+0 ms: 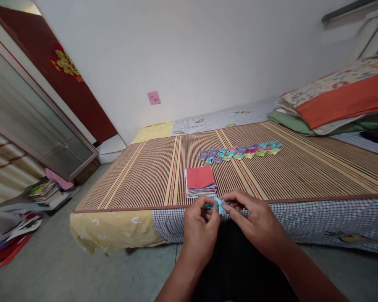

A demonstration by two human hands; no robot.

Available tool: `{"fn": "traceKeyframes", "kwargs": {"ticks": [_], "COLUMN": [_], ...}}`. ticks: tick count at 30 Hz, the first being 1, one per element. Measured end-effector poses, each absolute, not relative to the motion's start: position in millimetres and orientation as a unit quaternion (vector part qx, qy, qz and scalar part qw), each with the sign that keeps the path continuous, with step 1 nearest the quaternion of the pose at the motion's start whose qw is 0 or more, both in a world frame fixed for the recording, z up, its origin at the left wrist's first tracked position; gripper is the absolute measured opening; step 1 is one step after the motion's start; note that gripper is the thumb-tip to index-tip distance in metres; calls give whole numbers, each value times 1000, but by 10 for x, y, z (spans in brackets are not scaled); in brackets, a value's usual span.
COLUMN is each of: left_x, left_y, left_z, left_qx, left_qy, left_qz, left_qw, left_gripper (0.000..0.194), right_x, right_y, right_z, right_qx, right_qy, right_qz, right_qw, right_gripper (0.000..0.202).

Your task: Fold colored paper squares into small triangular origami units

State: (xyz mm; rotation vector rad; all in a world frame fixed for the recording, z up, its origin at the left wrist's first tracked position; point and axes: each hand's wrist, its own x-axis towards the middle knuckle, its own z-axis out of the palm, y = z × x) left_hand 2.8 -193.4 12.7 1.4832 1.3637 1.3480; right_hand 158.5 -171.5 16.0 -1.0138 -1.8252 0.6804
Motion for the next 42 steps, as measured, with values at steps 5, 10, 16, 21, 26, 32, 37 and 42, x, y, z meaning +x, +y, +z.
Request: {"fn": "traceKeyframes", "kwargs": {"ticks": [5, 10, 16, 21, 26, 32, 37, 42], "left_x": [8, -10, -9, 22, 29, 24, 41, 65], "left_y": [-1936, -1952, -1934, -1937, -1960, -1967, -1965, -1941], "left_z": [100, 128, 95, 37, -14, -46, -65, -107], "left_qx": [576, 622, 635, 677, 711, 719, 726, 734], "left_qy": [521, 521, 535, 527, 507, 499, 499, 494], "left_qz": [520, 510, 501, 494, 480, 479, 470, 463], "left_qw": [355, 285, 244, 143, 84, 64, 55, 63], "left_gripper": [8, 12, 16, 20, 23, 25, 23, 21], "right_x": [1580, 1595, 1586, 1497, 1438, 1439, 1462, 1467], "right_y": [-1707, -1726, -1723, -1728, -1733, -1716, -1700, -1659], "right_z": [174, 194, 204, 164, 129, 112, 69, 6], "right_qx": [-369, -337, -355, -452, -484, -474, -477, -500], "right_qy": [-763, -780, -776, -740, -716, -707, -704, -710], "right_qz": [237, 236, 221, 232, 299, 318, 313, 274], "right_qw": [475, 472, 473, 441, 404, 418, 423, 413], "right_gripper": [15, 18, 19, 5, 15, 15, 12, 13]}}
